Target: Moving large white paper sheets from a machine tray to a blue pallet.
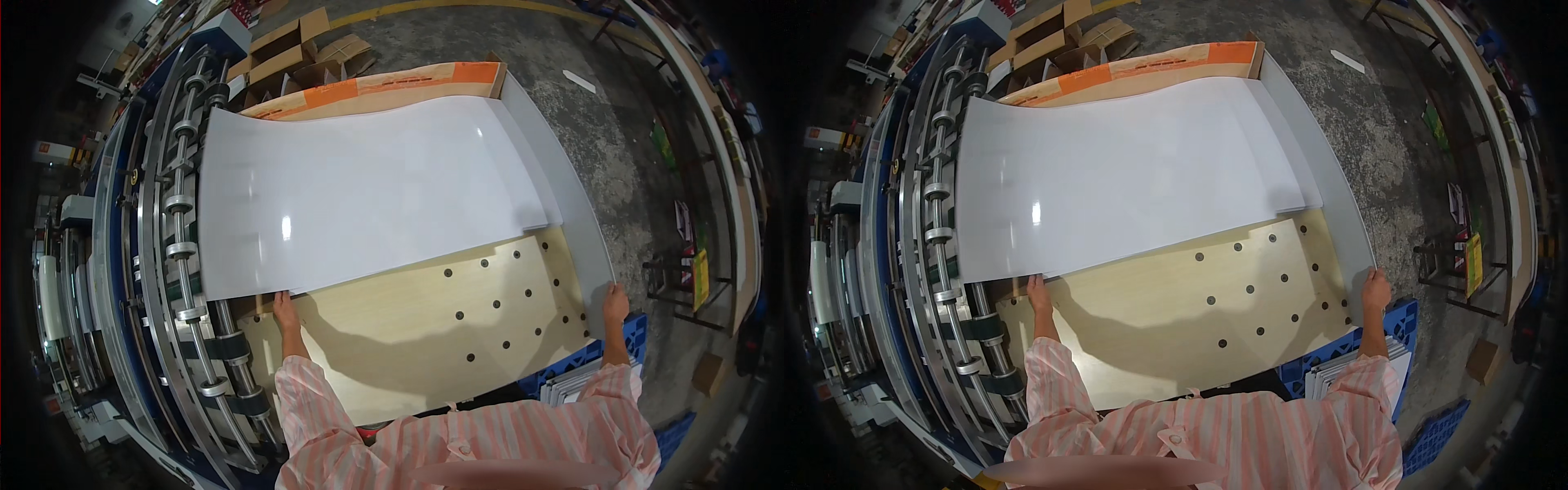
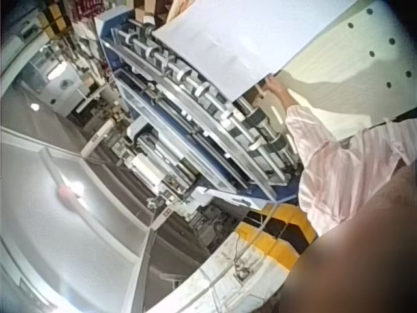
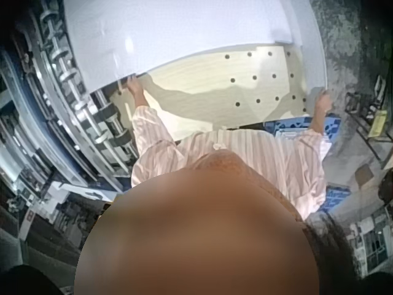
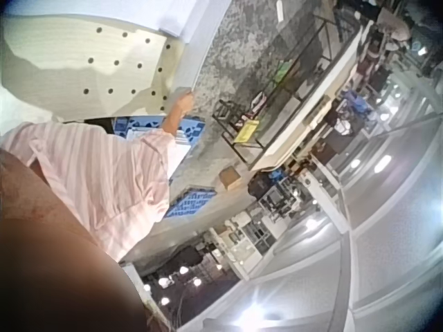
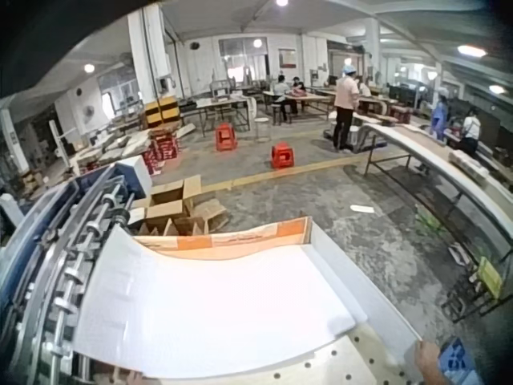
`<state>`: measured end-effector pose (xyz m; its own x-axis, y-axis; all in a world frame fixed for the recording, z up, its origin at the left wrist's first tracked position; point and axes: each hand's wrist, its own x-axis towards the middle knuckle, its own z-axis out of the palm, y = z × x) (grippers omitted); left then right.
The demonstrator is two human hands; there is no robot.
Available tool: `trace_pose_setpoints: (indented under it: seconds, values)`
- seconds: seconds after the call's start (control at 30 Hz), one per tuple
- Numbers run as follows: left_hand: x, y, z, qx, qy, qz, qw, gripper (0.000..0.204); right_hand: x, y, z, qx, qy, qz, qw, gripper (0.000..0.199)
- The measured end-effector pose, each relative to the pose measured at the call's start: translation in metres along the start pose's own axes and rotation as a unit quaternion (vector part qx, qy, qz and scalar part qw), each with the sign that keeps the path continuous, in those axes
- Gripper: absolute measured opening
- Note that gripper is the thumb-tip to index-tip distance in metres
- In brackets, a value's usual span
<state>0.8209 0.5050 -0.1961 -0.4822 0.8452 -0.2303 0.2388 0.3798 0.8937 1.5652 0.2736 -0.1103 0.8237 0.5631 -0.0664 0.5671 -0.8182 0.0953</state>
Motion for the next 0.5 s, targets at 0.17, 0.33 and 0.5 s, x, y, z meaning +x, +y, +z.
trace_pose_setpoints:
  seconds: [0.17,0.33,0.5]
  values:
    - [0.002,-0.003,-0.006,-0.01,-0.018,0.0,1.0,0.029,0.001,0.001,0.004,0.003,0.004,-0.011,1.0,0.03]
    - [-0.006,0.014,0.001,-0.178,0.039,-0.116,0.977,0.04,0.0,0.003,0.001,0.004,-0.009,-0.003,1.0,0.031]
    - [0.002,0.029,-0.009,-0.133,-0.034,-0.086,0.987,0.039,-0.006,-0.009,-0.008,0.041,0.004,-0.004,0.999,0.034]
